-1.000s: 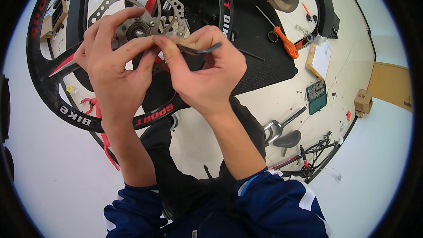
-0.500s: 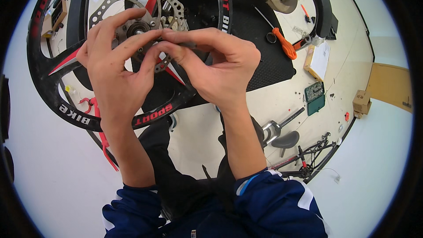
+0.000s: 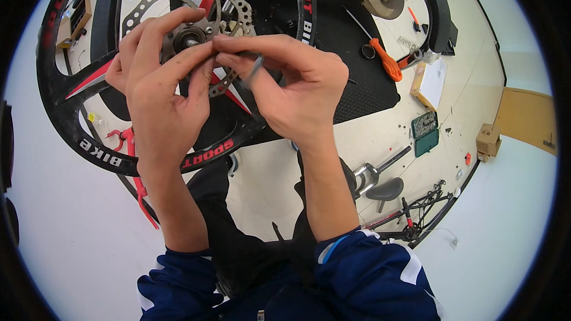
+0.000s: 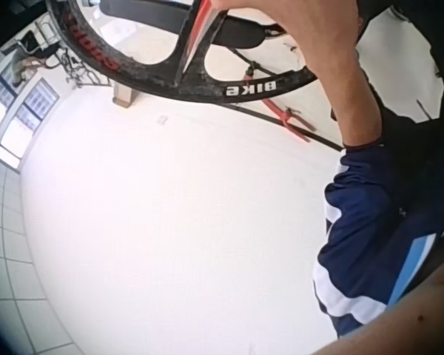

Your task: The person assembles a bicycle wheel by attaching a disc brake rotor to the hub using an Allen key. They then adjust the handlebar stem with the same tool.

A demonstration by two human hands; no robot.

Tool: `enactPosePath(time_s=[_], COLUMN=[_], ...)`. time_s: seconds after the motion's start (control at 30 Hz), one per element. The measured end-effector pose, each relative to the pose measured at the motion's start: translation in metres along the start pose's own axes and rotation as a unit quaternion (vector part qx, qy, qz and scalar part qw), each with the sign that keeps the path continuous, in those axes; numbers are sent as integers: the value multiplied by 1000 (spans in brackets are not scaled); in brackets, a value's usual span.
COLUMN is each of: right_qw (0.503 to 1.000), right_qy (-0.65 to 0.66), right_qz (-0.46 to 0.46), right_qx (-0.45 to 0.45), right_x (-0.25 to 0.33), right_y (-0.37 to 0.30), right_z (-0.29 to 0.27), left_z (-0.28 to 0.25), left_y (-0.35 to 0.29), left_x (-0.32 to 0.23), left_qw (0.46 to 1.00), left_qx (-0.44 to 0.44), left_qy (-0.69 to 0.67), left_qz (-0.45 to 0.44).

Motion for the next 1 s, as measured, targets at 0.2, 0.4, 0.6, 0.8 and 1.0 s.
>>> enactPosePath(time_s=[0.2,0.4,0.6,0.8,1.0], right_qw=[997,998,1000,998,996], right_qy=[-11,-19,-6,-10,-37], right_qz=[-43,-53,-12,-45,-78], right_qx=[-55,-5,-14,-42,33], right_x=[1,16,3,5,17], right_y=[-8,4,1,-2,6], right_z=[4,10,-1,1,6], left_z=[-7,-6,-6,-6,-3], left_y=[-1,-2,-1,-2,-4], left_x=[5,3,2,4,3], left_qw=[999,999,999,999,998], left_qx=[-7,-21,-13,-12,-38], left_qy=[-32,-31,-35,-50,-45], left_qz=[0,18,4,3,15])
Point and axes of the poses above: each hand's wrist, its own y-axis towards the middle knuckle, its own z-axis out of the palm, x = y × z, the point moved 10 cm from there along y, towards the middle knuckle, and after that the axes turned 6 degrees about -y, right-handed, at the moved point
